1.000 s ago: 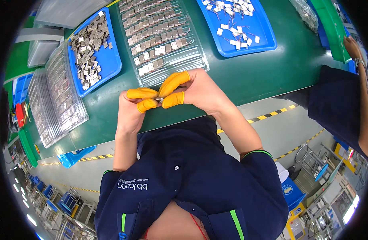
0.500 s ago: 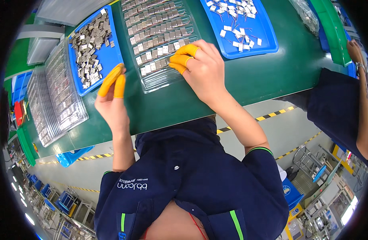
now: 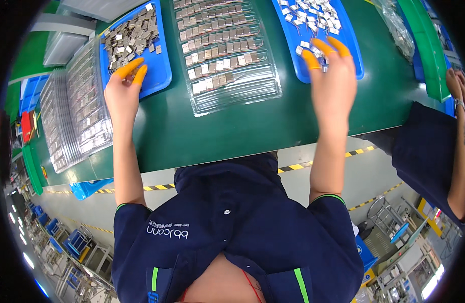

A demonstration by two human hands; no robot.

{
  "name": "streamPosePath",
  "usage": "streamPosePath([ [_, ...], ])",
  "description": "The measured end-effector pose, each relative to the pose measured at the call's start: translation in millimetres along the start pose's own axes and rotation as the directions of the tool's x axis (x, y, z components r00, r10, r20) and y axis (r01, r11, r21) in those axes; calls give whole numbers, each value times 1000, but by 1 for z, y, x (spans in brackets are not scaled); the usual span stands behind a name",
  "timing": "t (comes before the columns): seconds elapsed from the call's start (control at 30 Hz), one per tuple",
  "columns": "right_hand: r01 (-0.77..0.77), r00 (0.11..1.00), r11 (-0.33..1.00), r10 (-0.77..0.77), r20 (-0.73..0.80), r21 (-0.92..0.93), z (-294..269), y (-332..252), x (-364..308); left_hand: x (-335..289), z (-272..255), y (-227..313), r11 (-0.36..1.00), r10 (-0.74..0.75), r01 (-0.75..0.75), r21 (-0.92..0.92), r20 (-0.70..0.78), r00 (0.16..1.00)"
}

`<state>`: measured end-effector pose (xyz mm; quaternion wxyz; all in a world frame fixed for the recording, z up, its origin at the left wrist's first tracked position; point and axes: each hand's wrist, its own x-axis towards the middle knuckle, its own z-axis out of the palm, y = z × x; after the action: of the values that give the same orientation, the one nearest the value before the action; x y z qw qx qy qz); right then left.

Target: The person assembles small electronic components by hand, picking a metal piece from a blue tray and a white piece from another tray, then joining them and placing the assembled unit into a clear plastic tray. The person repeats this process continuously, filling the tray with assembled units.

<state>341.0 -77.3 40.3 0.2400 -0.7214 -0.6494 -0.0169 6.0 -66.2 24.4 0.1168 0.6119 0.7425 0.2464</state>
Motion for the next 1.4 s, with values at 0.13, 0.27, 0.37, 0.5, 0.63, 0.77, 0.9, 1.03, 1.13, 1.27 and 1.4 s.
streamPosePath([
  [0.13,-140,981,979,158,113,-152,2,33,11,28,10,1,993,-88,83,78,51,995],
  [0.27,-331,903,935,352,247,-125,-3,26,19,36,19,-2,999,-30,30,17,11,999],
  [0.37,-308,934,951,299,197,16,8,43,14,34,19,12,990,-57,57,132,-8,998],
  [0.5,-348,932,929,327,156,126,16,47,14,37,24,6,972,-91,95,217,-26,995],
  [0.63,-222,974,951,224,16,213,23,61,11,30,22,13,955,-46,61,289,-57,997],
  [0.77,-213,971,902,237,-17,376,22,53,13,34,25,4,988,-94,95,123,-16,995],
  [0.9,-302,932,778,361,1,551,14,41,13,31,19,8,999,-31,29,-28,-66,997],
  [1.03,-109,992,899,125,-8,423,8,27,3,4,7,24,754,-23,21,-657,6,1000],
  [1.13,-320,946,537,231,228,781,5,-5,-10,-25,7,39,563,52,25,-826,66,997],
  [1.27,-495,869,104,43,493,863,4,-51,-25,-61,24,57,371,-5,212,-904,226,974],
  [1.4,-508,855,47,-97,510,860,22,-75,-42,-74,34,67,286,-40,369,-884,374,927],
])
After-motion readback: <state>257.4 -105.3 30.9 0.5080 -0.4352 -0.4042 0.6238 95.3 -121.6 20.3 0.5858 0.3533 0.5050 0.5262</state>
